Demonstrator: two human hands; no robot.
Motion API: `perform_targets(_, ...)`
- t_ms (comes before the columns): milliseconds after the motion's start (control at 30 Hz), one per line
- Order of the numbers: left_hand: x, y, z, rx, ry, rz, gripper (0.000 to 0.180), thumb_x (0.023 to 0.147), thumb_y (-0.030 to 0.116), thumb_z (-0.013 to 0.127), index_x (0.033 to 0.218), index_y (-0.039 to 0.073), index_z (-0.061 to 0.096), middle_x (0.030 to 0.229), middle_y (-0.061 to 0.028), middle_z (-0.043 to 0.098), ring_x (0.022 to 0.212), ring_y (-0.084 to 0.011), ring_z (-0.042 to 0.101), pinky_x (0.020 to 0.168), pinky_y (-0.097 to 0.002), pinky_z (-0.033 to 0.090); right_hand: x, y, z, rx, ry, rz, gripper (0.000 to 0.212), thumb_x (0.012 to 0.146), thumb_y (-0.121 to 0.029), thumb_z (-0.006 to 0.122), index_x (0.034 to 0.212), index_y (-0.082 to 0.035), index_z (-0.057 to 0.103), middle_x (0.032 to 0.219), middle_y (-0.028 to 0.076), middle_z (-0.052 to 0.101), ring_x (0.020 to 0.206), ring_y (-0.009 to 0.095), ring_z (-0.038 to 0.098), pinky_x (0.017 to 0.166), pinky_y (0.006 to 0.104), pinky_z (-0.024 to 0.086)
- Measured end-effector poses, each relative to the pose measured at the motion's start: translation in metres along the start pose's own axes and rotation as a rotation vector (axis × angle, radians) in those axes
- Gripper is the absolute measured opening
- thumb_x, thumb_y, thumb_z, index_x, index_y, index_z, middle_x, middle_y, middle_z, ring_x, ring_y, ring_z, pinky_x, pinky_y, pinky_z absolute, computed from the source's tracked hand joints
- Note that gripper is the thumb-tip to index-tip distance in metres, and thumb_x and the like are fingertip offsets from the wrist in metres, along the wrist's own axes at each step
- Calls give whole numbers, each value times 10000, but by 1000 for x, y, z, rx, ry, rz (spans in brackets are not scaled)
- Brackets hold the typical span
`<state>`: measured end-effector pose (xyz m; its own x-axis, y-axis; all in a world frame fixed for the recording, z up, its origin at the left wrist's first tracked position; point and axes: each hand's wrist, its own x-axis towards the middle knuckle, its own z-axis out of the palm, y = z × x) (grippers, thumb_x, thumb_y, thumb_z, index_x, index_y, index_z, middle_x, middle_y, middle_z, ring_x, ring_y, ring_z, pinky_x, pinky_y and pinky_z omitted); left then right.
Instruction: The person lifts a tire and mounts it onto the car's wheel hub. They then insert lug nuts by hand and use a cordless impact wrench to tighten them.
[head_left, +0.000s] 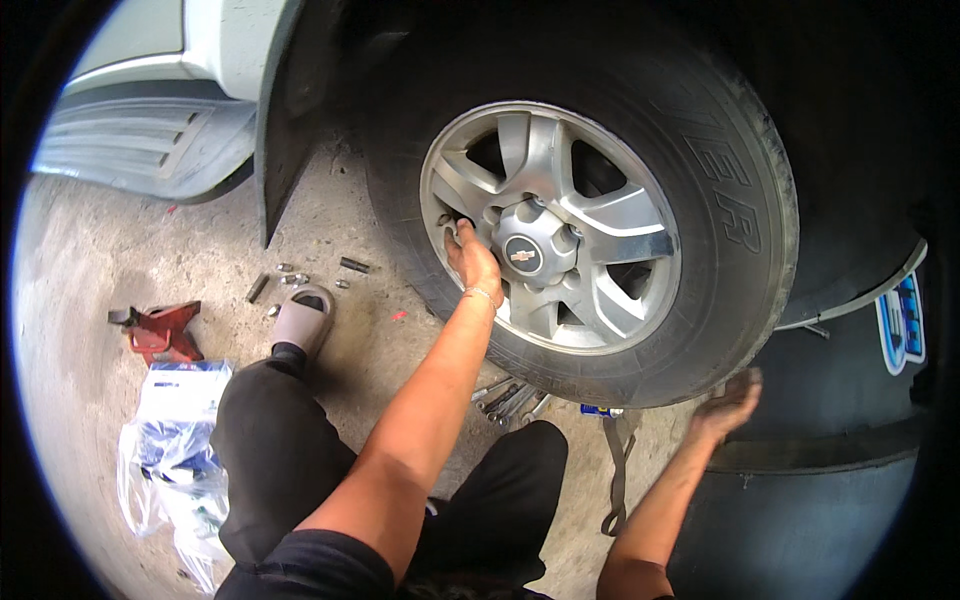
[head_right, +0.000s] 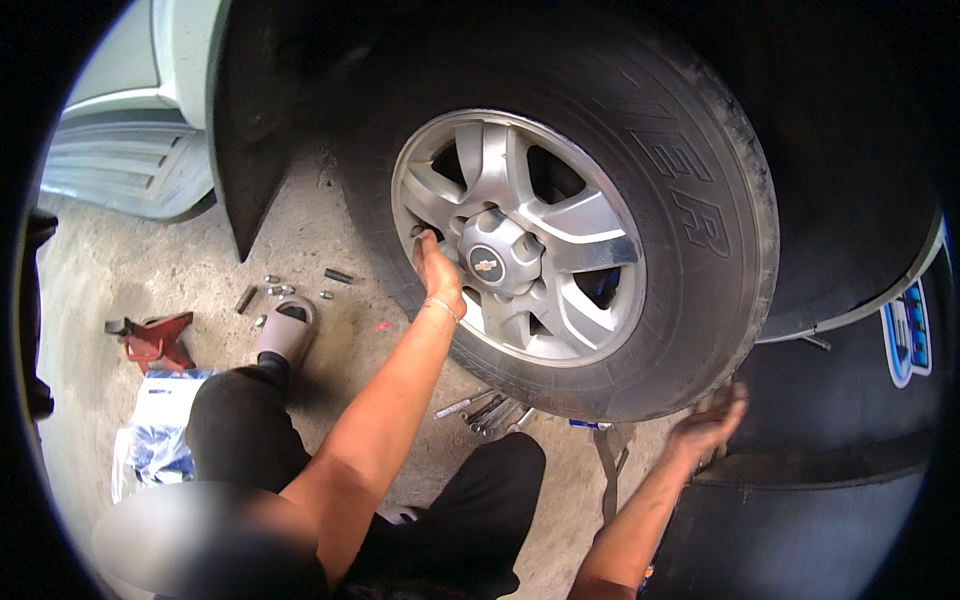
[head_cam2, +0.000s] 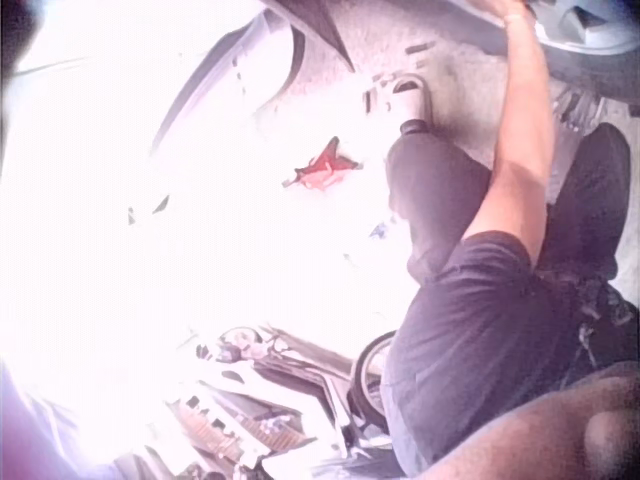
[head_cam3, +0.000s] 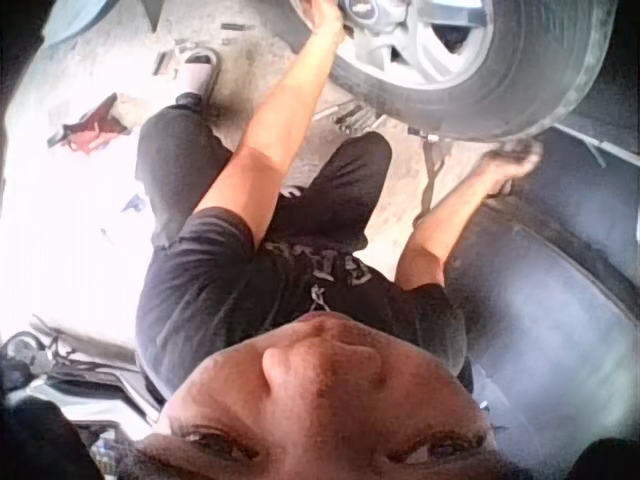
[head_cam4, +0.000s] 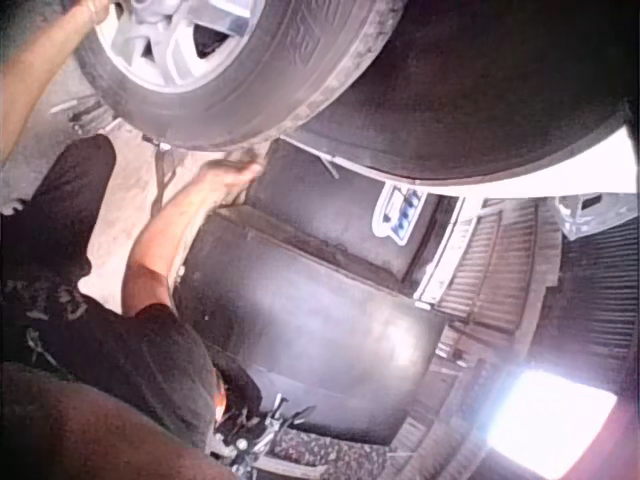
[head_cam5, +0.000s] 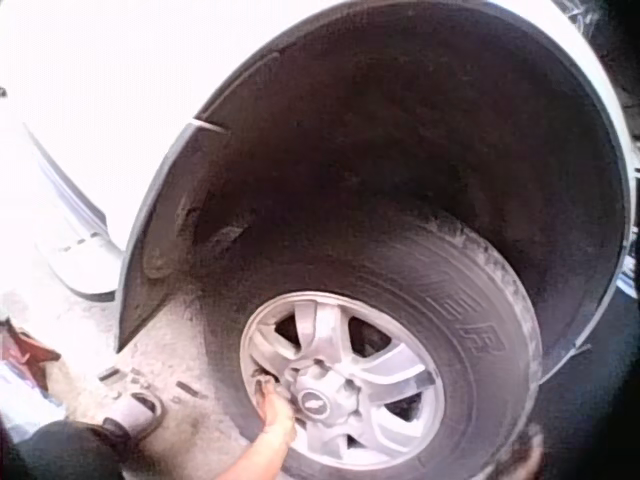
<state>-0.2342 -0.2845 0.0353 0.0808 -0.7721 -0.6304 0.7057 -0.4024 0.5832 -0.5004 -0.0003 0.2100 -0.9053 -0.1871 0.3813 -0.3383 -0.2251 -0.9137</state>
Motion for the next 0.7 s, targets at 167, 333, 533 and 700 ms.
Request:
perform_targets(167, -3, -8, 7, 99, -22, -80, 844, 977, 692, 434, 1642, 220, 213, 1697, -214, 52, 1529, -425, 252, 1206, -546, 294, 46, -122, 88, -367, -566, -638, 565, 1034, -323, 560, 1489, 1, 477, 1516, 174, 501, 1421, 321, 454, 1185, 464, 325)
perform_targets(333, -10, -9, 23, 283, 48, -85, 893, 934, 779, 421, 1643, 269, 233, 1709, -218, -72, 1540, -526, 90, 1225, -616, 204, 40, -157, 177, -517, -958, -597, 976, 827, -563, 759, 1541, 4, 412, 1545, 225, 457, 1461, 341, 411, 1221, 478, 292)
perform_targets(533, -10, -11, 37, 62, 97, -24, 798, 968, 712, 438, 1567, 185, 418, 1696, -237, -56, 1557, -471, 4, 1235, -535, 244, 38, -139, 164, -603, -825, -681, 1160, 687, -663, 797, 1548, 7, 404, 1533, 216, 459, 1441, 354, 425, 1216, 472, 288)
perform_targets(700, -4, -11, 38, 106, 112, 65, 763, 998, 613, 451, 1515, 52, 459, 1677, -279, 22, 1562, -432, 61, 1227, -507, 259, 49, -140, 141, -728, -722, -796, 1245, 688, -763, 757, 1559, 32, 358, 1575, 223, 400, 1471, 355, 372, 1217, 490, 262)
